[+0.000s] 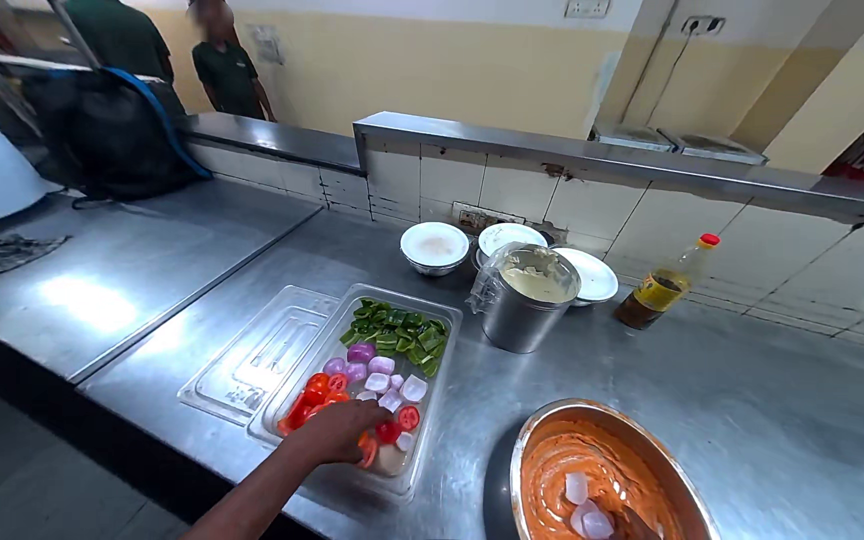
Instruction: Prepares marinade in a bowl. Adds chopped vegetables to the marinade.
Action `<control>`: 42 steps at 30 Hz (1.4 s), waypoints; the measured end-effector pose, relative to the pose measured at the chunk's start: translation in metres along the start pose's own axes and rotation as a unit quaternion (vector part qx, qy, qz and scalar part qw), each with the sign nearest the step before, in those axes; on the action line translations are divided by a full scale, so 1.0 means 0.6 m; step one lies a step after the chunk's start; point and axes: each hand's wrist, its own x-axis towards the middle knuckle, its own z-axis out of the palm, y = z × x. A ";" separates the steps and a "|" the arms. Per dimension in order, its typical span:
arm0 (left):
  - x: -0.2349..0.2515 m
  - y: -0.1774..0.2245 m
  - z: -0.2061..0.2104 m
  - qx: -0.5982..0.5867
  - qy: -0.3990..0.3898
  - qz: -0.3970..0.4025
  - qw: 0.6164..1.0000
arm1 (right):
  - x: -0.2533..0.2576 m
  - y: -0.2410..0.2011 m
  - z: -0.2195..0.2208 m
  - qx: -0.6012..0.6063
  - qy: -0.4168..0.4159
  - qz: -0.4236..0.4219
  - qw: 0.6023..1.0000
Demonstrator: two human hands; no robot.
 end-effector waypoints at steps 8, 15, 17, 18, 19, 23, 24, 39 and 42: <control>0.014 0.014 0.002 -0.018 -0.032 -0.018 0.999 | -0.003 0.003 0.002 0.000 0.007 0.005 1.000; 0.026 0.038 0.005 -0.011 -0.003 -0.068 0.998 | -0.008 -0.002 -0.002 -0.012 0.004 0.006 1.000; 0.022 0.038 0.003 -0.021 0.008 -0.070 0.997 | -0.009 -0.004 -0.002 -0.014 0.003 0.010 1.000; 0.018 0.036 0.000 -0.033 0.024 -0.068 0.997 | -0.010 -0.006 -0.003 -0.013 0.004 0.012 1.000; 0.015 0.035 -0.004 -0.051 0.047 -0.062 0.996 | -0.011 -0.007 -0.003 -0.013 0.005 0.012 1.000; 0.016 0.043 -0.021 -0.078 0.104 -0.020 0.991 | -0.011 -0.008 -0.002 -0.015 0.004 0.017 1.000; 0.018 0.046 -0.023 -0.080 0.104 -0.005 0.991 | -0.010 -0.009 -0.003 -0.017 0.001 0.017 1.000; 0.058 0.061 -0.006 -0.040 0.080 -0.028 0.996 | -0.007 -0.004 0.002 -0.004 0.010 0.022 1.000; 0.053 0.040 0.006 -0.062 0.114 -0.005 0.992 | -0.005 -0.003 0.003 -0.002 0.007 0.020 1.000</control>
